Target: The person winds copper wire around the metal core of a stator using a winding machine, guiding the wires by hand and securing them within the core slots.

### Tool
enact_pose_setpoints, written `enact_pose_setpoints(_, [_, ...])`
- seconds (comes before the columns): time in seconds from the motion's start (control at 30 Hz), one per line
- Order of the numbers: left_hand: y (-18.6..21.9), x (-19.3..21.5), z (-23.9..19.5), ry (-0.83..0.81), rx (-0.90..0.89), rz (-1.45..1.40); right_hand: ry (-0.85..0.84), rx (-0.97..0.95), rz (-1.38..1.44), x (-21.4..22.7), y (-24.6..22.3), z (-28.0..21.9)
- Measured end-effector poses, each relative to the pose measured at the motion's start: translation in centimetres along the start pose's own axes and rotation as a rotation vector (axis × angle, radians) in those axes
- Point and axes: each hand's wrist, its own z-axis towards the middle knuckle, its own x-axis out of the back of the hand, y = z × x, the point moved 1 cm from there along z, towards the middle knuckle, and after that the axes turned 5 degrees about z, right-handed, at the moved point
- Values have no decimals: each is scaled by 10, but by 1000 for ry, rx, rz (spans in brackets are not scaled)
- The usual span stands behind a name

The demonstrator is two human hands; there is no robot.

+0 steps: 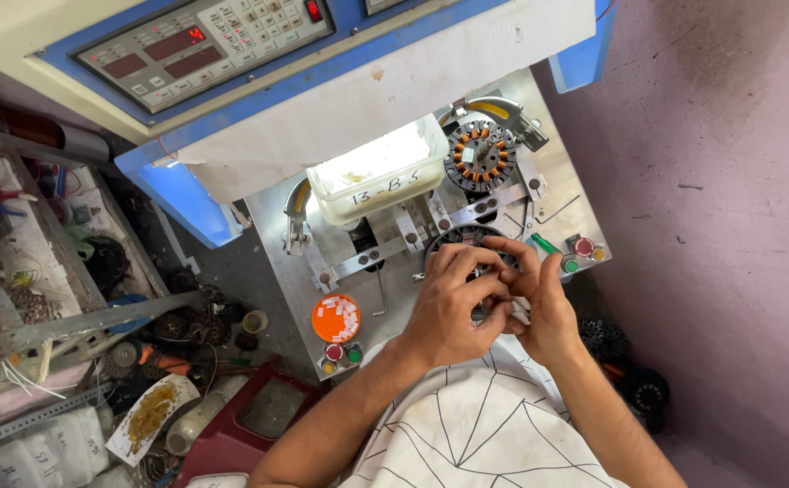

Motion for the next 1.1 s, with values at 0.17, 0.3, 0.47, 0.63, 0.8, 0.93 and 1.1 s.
enact_pose_setpoints(0.17, [3,1,-3,-37,-57,-18,-87,-5,112,13,13,2])
enact_pose_setpoints(0.3, [2,-1,-3,-19,-148,-49,-237,37,255,18,10,-1])
enact_pose_setpoints(0.47, [8,-2,1,-68,-217,23,61,-160,343,17,7,-1])
enact_pose_setpoints(0.63, [14,2,5,-78,-173,-44,-64,-95,416,19,11,1])
enact_pose_setpoints(0.8, [14,10,8,-77,-95,-243,-64,-45,424,23,9,-2])
enact_pose_setpoints(0.93, [3,14,0,-100,32,-430,-87,20,392,31,13,-2])
enact_pose_setpoints(1.1, [-23,-3,-14,-78,533,-901,-21,535,-299,33,18,-14])
